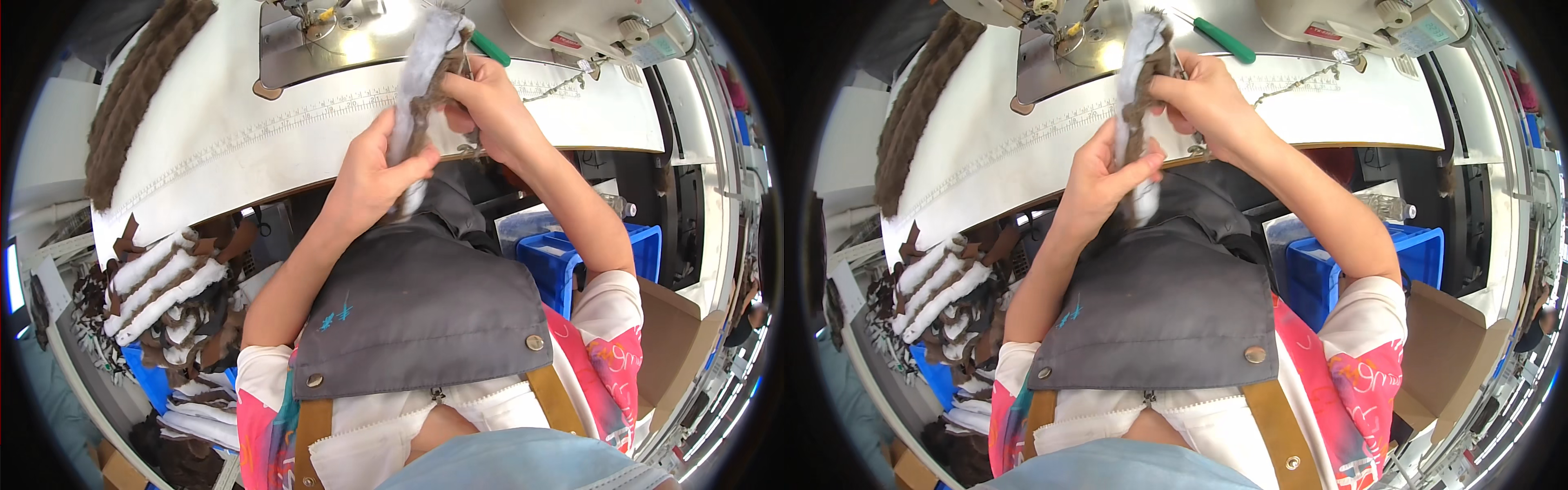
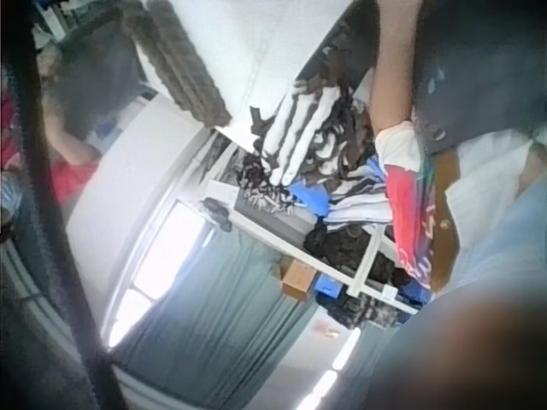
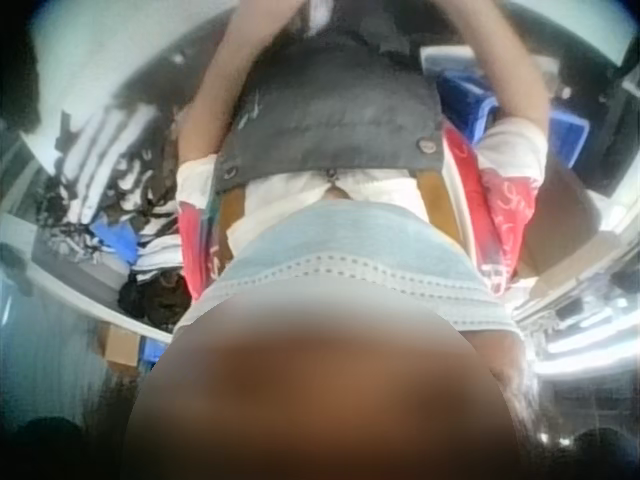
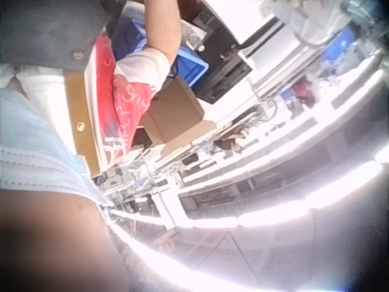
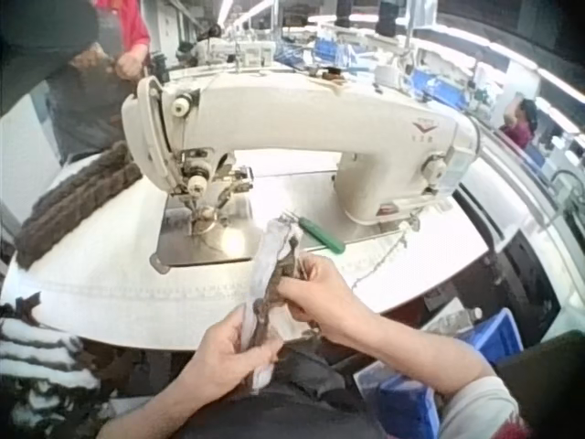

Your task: Trimming edges of fur-lined fabric strips with clippers and sewing them using an industrial sewing machine.

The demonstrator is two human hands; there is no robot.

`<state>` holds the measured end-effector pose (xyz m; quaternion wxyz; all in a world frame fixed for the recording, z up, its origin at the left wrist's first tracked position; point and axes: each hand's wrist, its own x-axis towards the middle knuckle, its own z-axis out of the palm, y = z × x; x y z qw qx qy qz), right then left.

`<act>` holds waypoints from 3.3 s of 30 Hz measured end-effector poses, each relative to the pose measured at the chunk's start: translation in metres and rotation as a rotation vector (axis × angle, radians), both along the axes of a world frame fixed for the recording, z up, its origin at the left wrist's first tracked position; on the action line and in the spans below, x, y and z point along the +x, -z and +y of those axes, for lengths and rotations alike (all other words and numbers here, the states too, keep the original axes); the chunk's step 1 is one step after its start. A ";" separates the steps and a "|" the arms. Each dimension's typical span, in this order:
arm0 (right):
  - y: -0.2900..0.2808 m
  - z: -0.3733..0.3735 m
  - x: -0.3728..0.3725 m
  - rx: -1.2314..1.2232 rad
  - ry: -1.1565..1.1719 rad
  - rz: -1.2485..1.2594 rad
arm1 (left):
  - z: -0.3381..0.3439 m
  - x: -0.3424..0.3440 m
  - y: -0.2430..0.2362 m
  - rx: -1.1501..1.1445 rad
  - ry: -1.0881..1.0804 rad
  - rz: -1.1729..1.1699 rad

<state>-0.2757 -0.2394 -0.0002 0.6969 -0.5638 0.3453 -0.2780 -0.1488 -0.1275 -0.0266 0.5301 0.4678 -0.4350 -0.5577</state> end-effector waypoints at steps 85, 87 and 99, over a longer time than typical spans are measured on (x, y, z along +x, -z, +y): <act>-0.006 0.056 -0.045 0.594 -0.217 -0.025 | 0.004 -0.005 0.004 -0.042 -0.259 -0.055; -0.008 0.053 -0.046 0.596 -0.228 -0.010 | 0.004 -0.004 0.004 -0.041 -0.261 -0.086; -0.013 0.044 -0.039 0.536 -0.292 0.114 | 0.010 0.000 -0.001 -0.024 -0.248 -0.172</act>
